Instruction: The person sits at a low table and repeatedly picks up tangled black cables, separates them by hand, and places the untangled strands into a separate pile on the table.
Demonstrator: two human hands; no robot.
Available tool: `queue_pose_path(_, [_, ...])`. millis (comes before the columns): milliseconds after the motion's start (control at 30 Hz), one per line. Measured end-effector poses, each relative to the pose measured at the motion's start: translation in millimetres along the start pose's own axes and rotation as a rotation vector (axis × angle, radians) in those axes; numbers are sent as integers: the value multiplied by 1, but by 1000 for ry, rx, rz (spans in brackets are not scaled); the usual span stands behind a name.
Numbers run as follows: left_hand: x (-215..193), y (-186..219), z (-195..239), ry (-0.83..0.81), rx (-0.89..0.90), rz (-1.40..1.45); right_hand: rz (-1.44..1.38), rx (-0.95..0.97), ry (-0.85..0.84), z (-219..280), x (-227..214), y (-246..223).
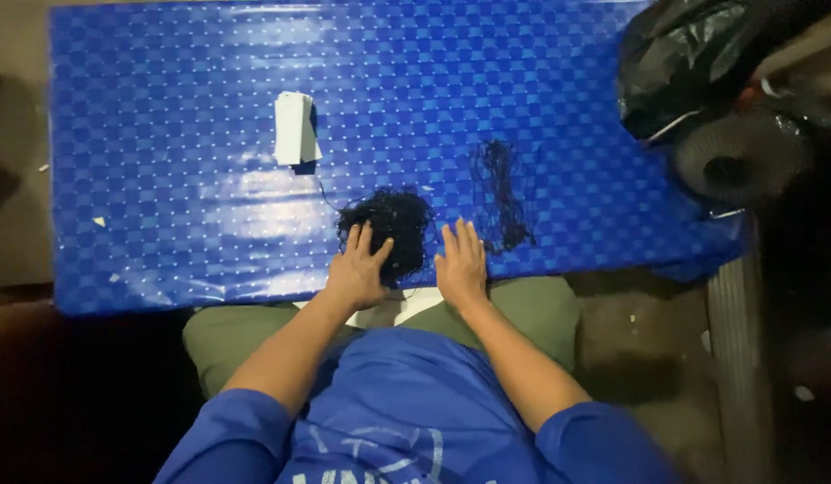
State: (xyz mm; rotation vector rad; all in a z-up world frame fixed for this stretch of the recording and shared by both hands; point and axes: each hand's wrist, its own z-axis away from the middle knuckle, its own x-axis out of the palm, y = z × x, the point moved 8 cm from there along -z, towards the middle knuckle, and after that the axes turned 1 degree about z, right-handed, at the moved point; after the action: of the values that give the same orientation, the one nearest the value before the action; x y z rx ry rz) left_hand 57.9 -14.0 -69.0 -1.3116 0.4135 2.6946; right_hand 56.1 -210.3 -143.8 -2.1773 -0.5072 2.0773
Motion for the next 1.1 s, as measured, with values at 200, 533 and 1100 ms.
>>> queue_pose_path(200, [18, -4, -11, 513, 67, -16, 24, -150, 88, 19, 9, -6])
queue_pose_path(533, [17, -48, -29, 806, -48, 164, 13, -199, -155, 20, 16, -10])
queue_pose_path(1100, [53, -50, 32, 945, -66, 269, -16, -706, 192, 35, -24, -82])
